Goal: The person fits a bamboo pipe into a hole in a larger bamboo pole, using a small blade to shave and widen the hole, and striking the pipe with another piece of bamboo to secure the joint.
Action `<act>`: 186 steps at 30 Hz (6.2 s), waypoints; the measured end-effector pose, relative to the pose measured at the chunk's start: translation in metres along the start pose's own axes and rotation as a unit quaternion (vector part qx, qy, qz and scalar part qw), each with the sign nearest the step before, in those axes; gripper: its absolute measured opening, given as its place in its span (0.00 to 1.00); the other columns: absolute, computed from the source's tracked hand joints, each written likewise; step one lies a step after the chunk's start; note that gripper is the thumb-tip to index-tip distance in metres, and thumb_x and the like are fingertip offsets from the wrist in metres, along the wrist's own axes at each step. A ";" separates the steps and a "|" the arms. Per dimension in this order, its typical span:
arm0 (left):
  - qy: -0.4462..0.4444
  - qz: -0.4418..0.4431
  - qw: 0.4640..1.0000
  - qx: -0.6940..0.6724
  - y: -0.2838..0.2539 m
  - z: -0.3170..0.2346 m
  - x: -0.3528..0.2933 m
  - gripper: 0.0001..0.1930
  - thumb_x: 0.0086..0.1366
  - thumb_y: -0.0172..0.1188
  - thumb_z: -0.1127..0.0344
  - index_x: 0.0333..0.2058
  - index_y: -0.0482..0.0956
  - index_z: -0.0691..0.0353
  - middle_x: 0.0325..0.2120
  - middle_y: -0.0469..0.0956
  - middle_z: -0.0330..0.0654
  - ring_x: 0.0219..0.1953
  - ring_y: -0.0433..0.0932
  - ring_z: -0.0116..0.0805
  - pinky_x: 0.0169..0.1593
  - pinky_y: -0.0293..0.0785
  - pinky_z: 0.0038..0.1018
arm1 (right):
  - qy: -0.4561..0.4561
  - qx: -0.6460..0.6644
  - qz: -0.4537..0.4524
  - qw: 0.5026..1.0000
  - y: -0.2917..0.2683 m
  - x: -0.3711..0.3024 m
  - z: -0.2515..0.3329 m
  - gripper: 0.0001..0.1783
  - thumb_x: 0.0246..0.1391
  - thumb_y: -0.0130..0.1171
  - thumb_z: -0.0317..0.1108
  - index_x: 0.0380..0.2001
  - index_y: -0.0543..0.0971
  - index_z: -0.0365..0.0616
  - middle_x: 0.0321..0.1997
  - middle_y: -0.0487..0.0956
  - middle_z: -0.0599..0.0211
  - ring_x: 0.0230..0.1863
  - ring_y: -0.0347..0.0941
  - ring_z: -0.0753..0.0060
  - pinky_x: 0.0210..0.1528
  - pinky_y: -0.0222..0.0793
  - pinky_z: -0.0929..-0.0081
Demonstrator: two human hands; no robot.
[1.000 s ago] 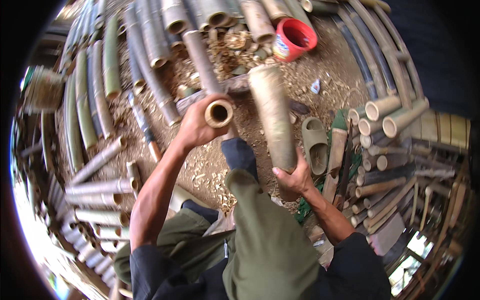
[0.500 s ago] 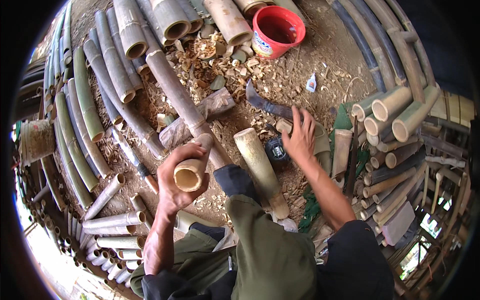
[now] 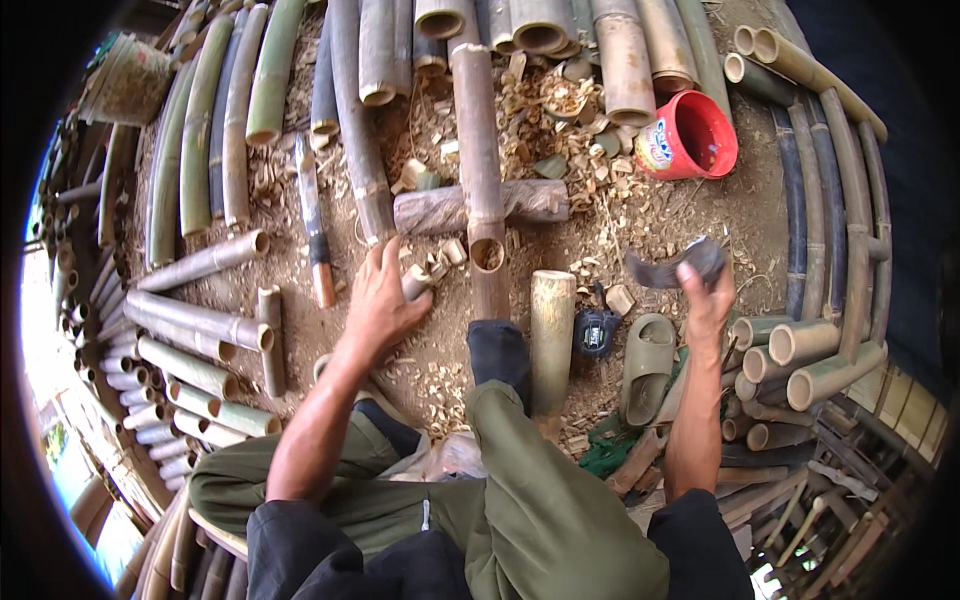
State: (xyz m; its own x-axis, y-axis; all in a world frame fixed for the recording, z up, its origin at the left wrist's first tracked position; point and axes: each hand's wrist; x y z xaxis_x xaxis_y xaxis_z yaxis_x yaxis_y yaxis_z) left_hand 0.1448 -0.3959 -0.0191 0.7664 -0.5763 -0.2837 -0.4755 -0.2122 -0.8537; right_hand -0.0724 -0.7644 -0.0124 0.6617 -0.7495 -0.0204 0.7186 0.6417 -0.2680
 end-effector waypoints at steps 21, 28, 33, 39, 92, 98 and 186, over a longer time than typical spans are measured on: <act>-0.172 0.109 0.791 -0.577 0.131 -0.041 0.021 0.46 0.52 0.74 0.47 0.59 0.65 0.74 0.51 0.76 0.55 0.55 0.74 0.42 0.61 0.67 0.34 | -0.126 0.244 0.229 0.934 0.176 0.016 0.016 0.29 0.44 0.77 0.44 0.37 0.75 0.31 0.30 0.77 0.66 0.25 0.75 0.77 0.27 0.72 0.78; -0.165 0.108 0.793 -0.576 0.142 -0.035 0.021 0.46 0.54 0.73 0.47 0.61 0.63 0.72 0.54 0.74 0.54 0.58 0.72 0.42 0.63 0.64 0.33 | -0.124 0.262 0.222 0.931 0.179 0.014 0.013 0.29 0.43 0.76 0.43 0.38 0.74 0.31 0.27 0.77 0.65 0.24 0.75 0.76 0.26 0.73 0.78; -0.167 0.129 0.760 -0.615 0.129 -0.042 0.024 0.45 0.54 0.73 0.49 0.61 0.63 0.72 0.54 0.74 0.52 0.57 0.72 0.40 0.62 0.65 0.33 | -0.035 0.319 0.171 0.932 0.170 0.017 0.011 0.21 0.49 0.68 0.40 0.37 0.72 0.38 0.21 0.74 0.65 0.19 0.70 0.76 0.24 0.71 0.74; -0.174 0.131 0.762 -0.610 0.135 -0.034 0.022 0.42 0.57 0.73 0.53 0.62 0.61 0.69 0.52 0.75 0.45 0.53 0.73 0.33 0.60 0.67 0.30 | 0.125 0.306 0.050 0.943 0.164 0.021 0.001 0.20 0.58 0.57 0.52 0.33 0.70 0.45 0.18 0.69 0.68 0.14 0.63 0.74 0.21 0.67 0.69; -0.209 0.107 0.750 -0.618 0.131 -0.051 0.031 0.25 0.52 0.77 0.57 0.43 0.79 0.66 0.36 0.82 0.39 0.37 0.78 0.25 0.45 0.75 0.26 | -0.461 -0.119 0.457 0.751 0.141 -0.073 -0.015 0.10 0.37 0.59 0.35 0.27 0.75 0.47 0.28 0.70 0.74 0.30 0.69 0.73 0.36 0.66 0.74; -0.200 0.081 0.752 -0.622 0.137 -0.050 0.029 0.28 0.52 0.76 0.54 0.46 0.78 0.65 0.39 0.80 0.37 0.40 0.75 0.24 0.47 0.72 0.24 | -0.467 -0.137 0.469 0.737 0.137 -0.065 -0.017 0.09 0.40 0.59 0.34 0.28 0.75 0.47 0.30 0.72 0.72 0.34 0.71 0.71 0.44 0.71 0.70; -0.408 0.229 0.369 -0.803 0.086 -0.112 0.007 0.28 0.71 0.45 0.38 0.43 0.74 0.62 0.32 0.77 0.41 0.32 0.74 0.28 0.34 0.72 0.28 | -0.083 -0.444 0.604 0.657 0.164 0.024 0.087 0.12 0.49 0.58 0.32 0.35 0.74 0.34 0.23 0.81 0.55 0.23 0.80 0.48 0.25 0.75 0.56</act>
State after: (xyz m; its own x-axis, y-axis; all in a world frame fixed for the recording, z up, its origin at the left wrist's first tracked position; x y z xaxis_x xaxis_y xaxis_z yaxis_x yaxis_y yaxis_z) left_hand 0.0607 -0.5060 -0.0455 0.0106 -0.5518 -0.8339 0.2229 -0.8116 0.5400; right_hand 0.0803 -0.6633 0.0273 0.7021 0.2942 -0.6485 -0.7105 0.3498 -0.6105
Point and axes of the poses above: each hand's wrist, its own x-axis towards the middle knuckle, its own y-axis out of the palm, z = x × y
